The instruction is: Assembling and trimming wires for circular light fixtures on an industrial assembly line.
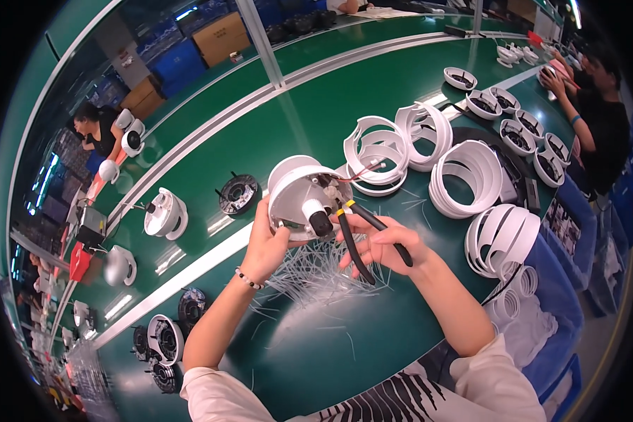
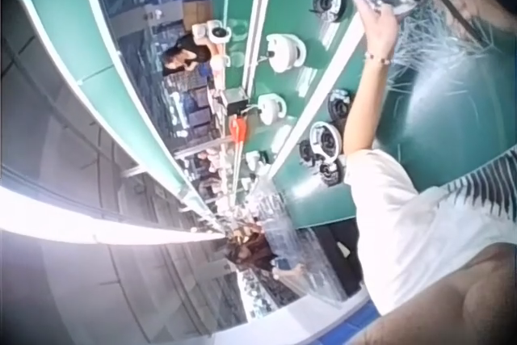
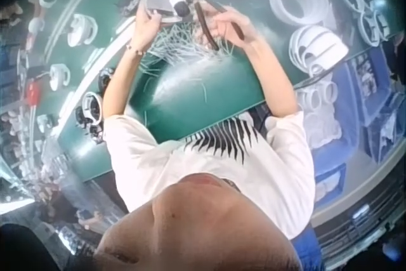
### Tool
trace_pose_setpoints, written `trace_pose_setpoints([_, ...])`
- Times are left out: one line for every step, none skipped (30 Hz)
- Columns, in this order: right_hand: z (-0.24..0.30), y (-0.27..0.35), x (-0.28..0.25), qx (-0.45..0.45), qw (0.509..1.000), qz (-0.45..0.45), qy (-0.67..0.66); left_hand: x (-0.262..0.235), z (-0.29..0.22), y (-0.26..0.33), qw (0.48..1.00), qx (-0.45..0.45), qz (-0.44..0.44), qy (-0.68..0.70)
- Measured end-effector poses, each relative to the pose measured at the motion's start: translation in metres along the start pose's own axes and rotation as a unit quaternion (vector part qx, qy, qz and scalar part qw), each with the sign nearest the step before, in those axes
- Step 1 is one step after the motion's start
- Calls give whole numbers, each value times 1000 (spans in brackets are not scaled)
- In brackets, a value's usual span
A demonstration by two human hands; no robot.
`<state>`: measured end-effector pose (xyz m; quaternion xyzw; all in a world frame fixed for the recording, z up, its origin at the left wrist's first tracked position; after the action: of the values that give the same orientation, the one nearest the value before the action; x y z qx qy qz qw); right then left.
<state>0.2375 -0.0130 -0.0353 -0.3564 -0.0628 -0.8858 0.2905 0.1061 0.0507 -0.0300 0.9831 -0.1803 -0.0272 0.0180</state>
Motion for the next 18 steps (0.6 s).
trace_pose_setpoints([1, 0, -1, 0, 1000, -2, -5, 0, 1, 0, 1000, 10, 12, -24])
trace_pose_setpoints([2, 0, 0, -2, 1000, -3, 1, 1, 1, 2, 1000, 8, 14, -25])
trace_pose_setpoints([4, 1, -2, -4, 1000, -7, 0, 2, 0, 2, 1000, 6, 8, -24])
trace_pose_setpoints([5, 1, 0, -9, 1000, 5, -15, 3, 0, 2, 1000, 5, 2, -23])
trace_pose_setpoints([6, 2, 1, -14, 999, 17, -30, 3, -1, 2, 1000, 9, 3, -24])
trace_pose_setpoints([7, 2, 2, -14, 999, 9, -29, 4, -1, 3, 1000, 8, 5, -25])
trace_pose_setpoints([8, 2, 3, -16, 999, 8, -30, 3, -3, 5, 999, 19, -3, -26])
trace_pose_setpoints([10, 3, 3, -16, 1000, 4, -25, 2, -5, 6, 999, 29, -11, -27])
trace_pose_setpoints([10, 3, 2, -16, 1000, 1, -21, 3, -6, 6, 999, 28, -10, -28])
trace_pose_setpoints([9, 3, 1, -16, 1000, 0, -22, 4, -4, 6, 999, 19, -11, -23])
trace_pose_setpoints([8, 3, -4, -22, 999, -21, -20, 4, -3, 6, 1000, 11, -12, -19])
trace_pose_setpoints([6, 3, -8, -27, 999, -42, -19, 4, -3, 6, 1000, 10, -12, -19])
trace_pose_setpoints([4, 2, -10, -27, 999, -42, -20, 4, 0, 5, 1000, -2, -11, -14])
trace_pose_setpoints([2, 2, -13, -33, 998, -53, -15, 6, 2, 4, 1000, -14, -9, -8])
trace_pose_setpoints([2, 2, -15, -39, 997, -62, -11, 6, 2, 3, 1000, -15, -10, -8])
trace_pose_setpoints([1, 2, -15, -38, 997, -62, -12, 4, 2, 1, 999, -16, -30, 3])
trace_pose_setpoints([1, 3, -16, -38, 997, -66, -5, 1, 3, -2, 999, -18, -49, 15])
trace_pose_setpoints([2, 3, -17, -37, 997, -68, 1, -4, 3, -7, 998, 3, -61, 18])
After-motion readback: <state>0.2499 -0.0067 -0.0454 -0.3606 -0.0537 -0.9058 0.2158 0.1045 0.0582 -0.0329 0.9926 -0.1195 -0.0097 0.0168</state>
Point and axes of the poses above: each hand's wrist, its own y-axis away from the middle knuckle, its own x-axis out of the palm, z = x × y, the point moved 9 cm from there along -y, towards the middle knuckle
